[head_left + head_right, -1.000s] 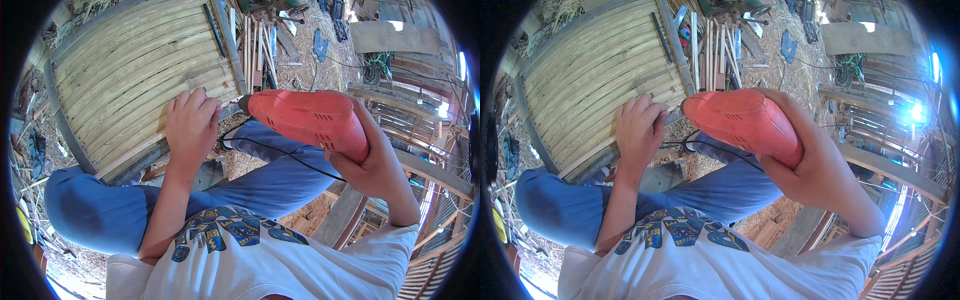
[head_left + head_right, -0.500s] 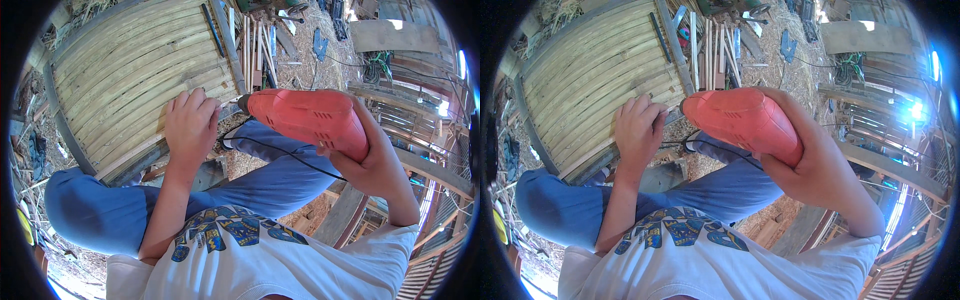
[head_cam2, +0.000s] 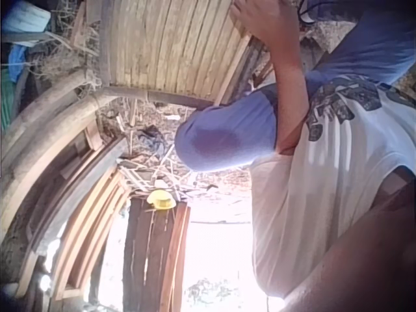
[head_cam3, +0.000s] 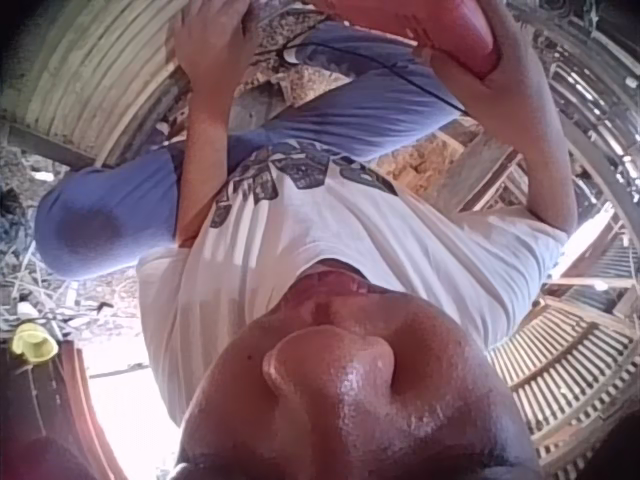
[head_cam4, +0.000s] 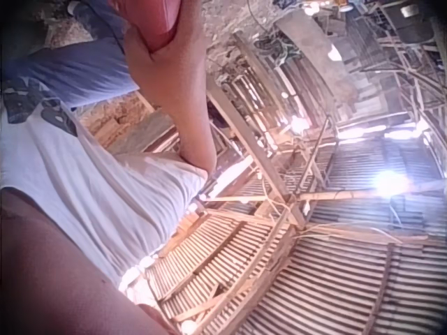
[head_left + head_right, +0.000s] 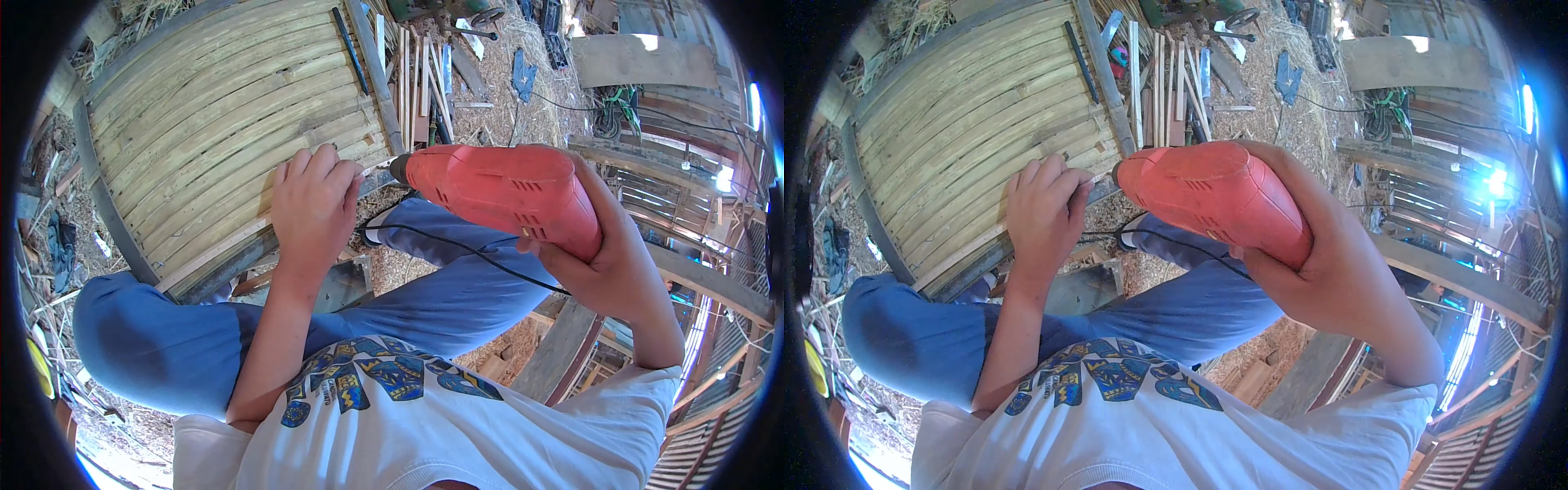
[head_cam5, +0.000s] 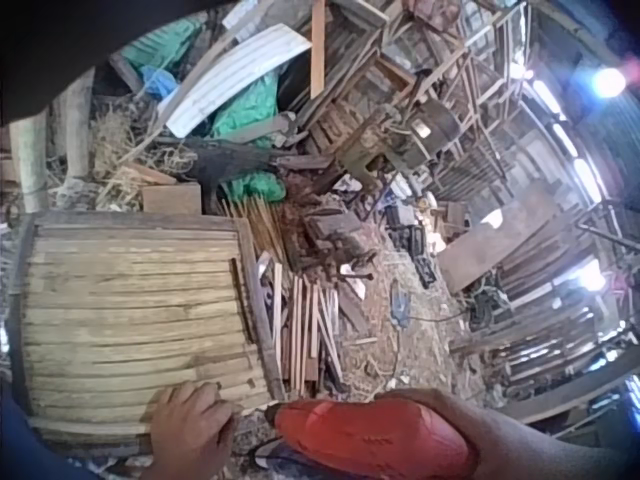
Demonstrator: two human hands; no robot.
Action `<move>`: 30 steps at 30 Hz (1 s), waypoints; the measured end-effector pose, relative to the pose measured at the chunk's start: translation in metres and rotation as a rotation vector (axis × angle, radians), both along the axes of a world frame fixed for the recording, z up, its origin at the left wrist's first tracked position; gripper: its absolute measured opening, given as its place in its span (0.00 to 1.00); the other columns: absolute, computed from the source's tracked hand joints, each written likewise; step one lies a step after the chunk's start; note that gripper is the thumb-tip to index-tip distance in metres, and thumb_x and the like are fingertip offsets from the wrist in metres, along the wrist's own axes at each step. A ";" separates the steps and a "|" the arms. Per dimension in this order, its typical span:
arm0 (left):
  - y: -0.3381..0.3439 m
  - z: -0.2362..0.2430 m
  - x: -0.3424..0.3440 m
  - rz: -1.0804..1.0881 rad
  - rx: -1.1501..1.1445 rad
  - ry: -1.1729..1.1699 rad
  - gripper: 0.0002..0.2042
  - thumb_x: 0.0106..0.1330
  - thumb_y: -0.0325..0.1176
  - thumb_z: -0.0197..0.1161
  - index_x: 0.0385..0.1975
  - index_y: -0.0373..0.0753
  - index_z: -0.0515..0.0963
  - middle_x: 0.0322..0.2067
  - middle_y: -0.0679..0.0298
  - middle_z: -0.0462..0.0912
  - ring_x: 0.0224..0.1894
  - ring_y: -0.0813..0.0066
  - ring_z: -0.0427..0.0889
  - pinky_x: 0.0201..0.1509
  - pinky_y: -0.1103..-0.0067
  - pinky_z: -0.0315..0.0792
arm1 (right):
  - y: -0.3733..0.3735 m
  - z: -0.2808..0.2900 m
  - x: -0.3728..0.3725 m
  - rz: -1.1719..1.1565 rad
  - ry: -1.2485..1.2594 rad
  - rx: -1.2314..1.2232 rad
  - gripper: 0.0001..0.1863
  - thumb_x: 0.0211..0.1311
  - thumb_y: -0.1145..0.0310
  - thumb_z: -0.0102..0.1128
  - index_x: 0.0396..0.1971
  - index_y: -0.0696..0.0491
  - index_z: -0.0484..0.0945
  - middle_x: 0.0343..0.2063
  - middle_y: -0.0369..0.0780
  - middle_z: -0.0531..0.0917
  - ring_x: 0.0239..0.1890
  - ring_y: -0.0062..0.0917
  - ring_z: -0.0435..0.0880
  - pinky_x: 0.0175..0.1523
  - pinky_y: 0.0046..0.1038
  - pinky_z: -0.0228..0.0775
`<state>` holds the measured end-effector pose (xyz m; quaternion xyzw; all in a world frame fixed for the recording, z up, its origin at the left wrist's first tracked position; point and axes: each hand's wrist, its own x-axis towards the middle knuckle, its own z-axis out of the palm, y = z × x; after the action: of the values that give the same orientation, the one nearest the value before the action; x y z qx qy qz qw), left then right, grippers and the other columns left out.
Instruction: The person holds a wooden strip against a partially assembled wooden frame and uses a power drill to drive several screws through the strip and into the frame.
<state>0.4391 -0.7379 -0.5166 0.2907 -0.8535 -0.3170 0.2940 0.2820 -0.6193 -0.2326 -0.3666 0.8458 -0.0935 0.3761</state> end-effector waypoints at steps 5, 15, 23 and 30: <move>0.000 -0.002 0.000 0.000 0.000 0.003 0.05 0.62 0.32 0.74 0.34 0.46 0.85 0.32 0.66 0.75 0.40 0.60 0.77 0.45 0.64 0.66 | 0.000 -0.001 0.001 -0.013 -0.006 -0.004 0.43 0.64 0.87 0.65 0.79 0.59 0.61 0.58 0.45 0.84 0.51 0.25 0.89 0.60 0.31 0.79; 0.001 -0.003 0.000 0.004 -0.006 0.010 0.05 0.61 0.32 0.75 0.34 0.46 0.84 0.32 0.66 0.75 0.40 0.60 0.77 0.45 0.64 0.66 | 0.000 0.001 0.001 0.147 0.169 -0.007 0.45 0.61 0.76 0.76 0.78 0.59 0.64 0.61 0.47 0.83 0.65 0.30 0.80 0.72 0.34 0.68; 0.001 -0.002 0.000 0.004 -0.009 0.002 0.05 0.62 0.32 0.75 0.34 0.46 0.85 0.32 0.66 0.75 0.39 0.61 0.77 0.44 0.64 0.66 | 0.001 -0.001 0.001 0.005 0.014 -0.011 0.45 0.64 0.85 0.68 0.80 0.61 0.59 0.61 0.47 0.83 0.55 0.26 0.88 0.63 0.32 0.78; 0.001 -0.001 0.001 0.007 -0.009 -0.004 0.05 0.62 0.32 0.75 0.34 0.46 0.85 0.32 0.66 0.75 0.40 0.61 0.77 0.44 0.64 0.66 | 0.001 -0.003 0.000 -0.001 0.009 -0.025 0.45 0.64 0.90 0.63 0.81 0.61 0.57 0.57 0.46 0.84 0.50 0.28 0.92 0.58 0.33 0.83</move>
<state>0.4397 -0.7371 -0.5175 0.2930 -0.8545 -0.3117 0.2945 0.2817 -0.6186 -0.2353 -0.3712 0.8464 -0.1029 0.3677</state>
